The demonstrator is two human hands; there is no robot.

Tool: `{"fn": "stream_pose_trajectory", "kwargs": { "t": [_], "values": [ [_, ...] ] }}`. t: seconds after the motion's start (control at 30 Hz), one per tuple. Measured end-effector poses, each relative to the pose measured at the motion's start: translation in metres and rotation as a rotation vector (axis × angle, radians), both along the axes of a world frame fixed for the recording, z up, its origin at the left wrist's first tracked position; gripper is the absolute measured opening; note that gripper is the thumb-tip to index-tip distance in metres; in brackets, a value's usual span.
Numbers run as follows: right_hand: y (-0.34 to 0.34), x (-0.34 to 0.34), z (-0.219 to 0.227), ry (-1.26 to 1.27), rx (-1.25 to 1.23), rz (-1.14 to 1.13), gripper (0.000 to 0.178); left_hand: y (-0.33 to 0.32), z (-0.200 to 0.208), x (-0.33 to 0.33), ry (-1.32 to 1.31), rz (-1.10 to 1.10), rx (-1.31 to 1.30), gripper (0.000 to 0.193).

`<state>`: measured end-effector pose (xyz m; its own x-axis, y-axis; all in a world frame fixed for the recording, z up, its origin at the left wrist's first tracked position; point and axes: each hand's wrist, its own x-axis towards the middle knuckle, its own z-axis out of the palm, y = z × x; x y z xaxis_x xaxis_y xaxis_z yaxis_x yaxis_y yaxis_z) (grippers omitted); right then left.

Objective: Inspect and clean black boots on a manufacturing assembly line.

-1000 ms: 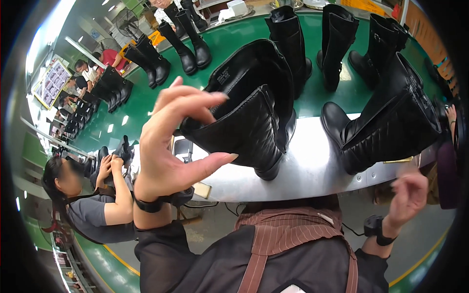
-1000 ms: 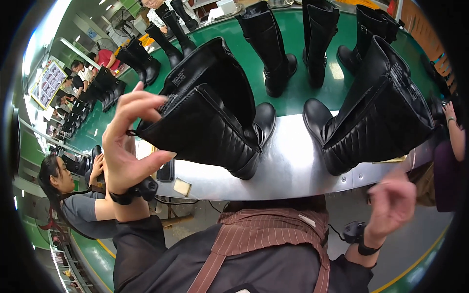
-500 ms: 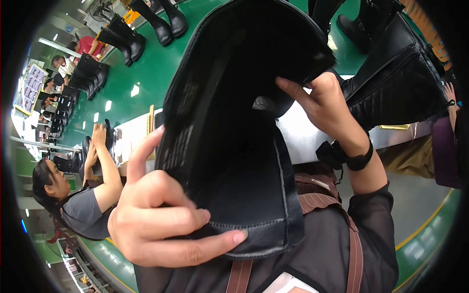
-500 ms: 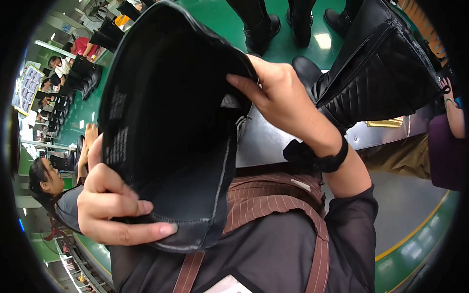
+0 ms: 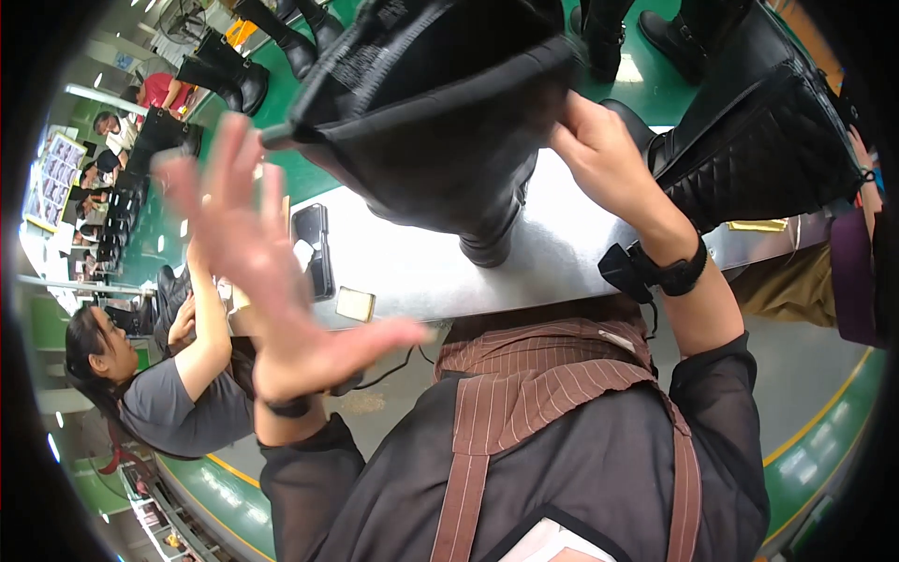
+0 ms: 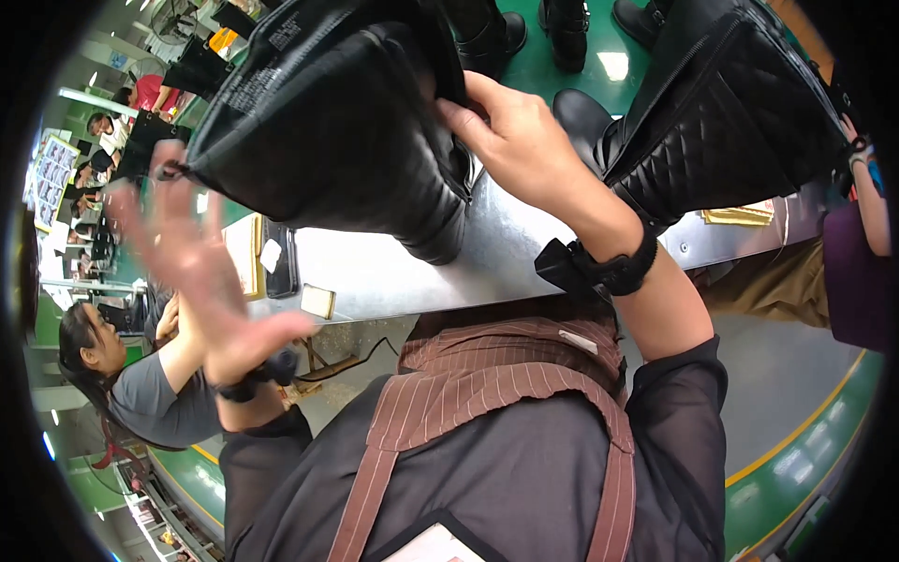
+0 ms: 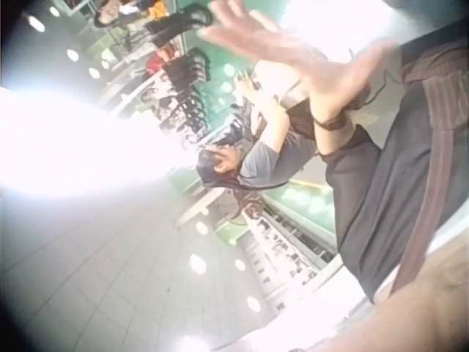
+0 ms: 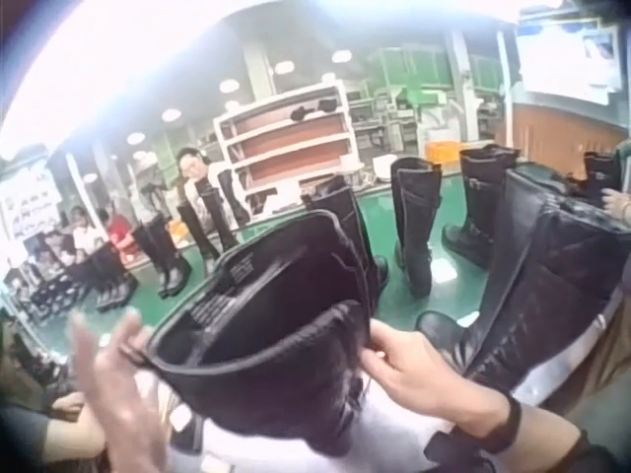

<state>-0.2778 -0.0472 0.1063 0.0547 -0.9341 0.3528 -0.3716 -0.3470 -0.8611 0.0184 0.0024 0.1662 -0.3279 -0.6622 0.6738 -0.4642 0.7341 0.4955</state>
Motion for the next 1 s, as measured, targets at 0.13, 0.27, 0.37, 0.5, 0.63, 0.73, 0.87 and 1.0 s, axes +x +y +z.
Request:
{"fn": "stream_pose_trajectory", "kwargs": {
  "t": [0.13,0.27,0.37,0.5,0.63,0.73,0.87,1.0],
  "values": [
    [-0.001,0.011,-0.020,-0.166,-0.006,0.136,0.037,-0.008,-0.085,-0.037,0.163,-0.104,0.617,0.116],
    [0.007,0.004,-0.046,-0.145,-0.028,0.013,0.025,-0.023,-0.117,-0.071,0.351,-0.082,0.546,0.042],
    [0.020,-0.001,-0.065,0.075,0.290,-0.046,0.023,-0.036,-0.116,-0.080,0.365,0.109,0.391,0.012],
    [0.023,0.014,-0.088,0.028,0.487,0.111,0.035,-0.047,-0.114,-0.072,0.293,0.133,0.319,0.013],
    [0.010,0.024,-0.109,0.019,0.481,0.142,0.043,-0.035,-0.130,-0.067,0.445,0.055,0.530,0.023],
    [0.004,0.027,-0.120,-0.024,0.594,0.158,0.044,-0.025,-0.139,-0.064,0.401,-0.016,0.823,0.035],
    [0.002,0.030,-0.124,-0.082,0.672,0.188,0.044,-0.020,-0.149,-0.062,0.346,-0.052,0.895,0.049],
    [-0.005,0.026,-0.124,-0.201,0.793,0.332,0.043,-0.022,-0.160,-0.056,0.400,-0.046,0.877,0.049]
  ]
}}
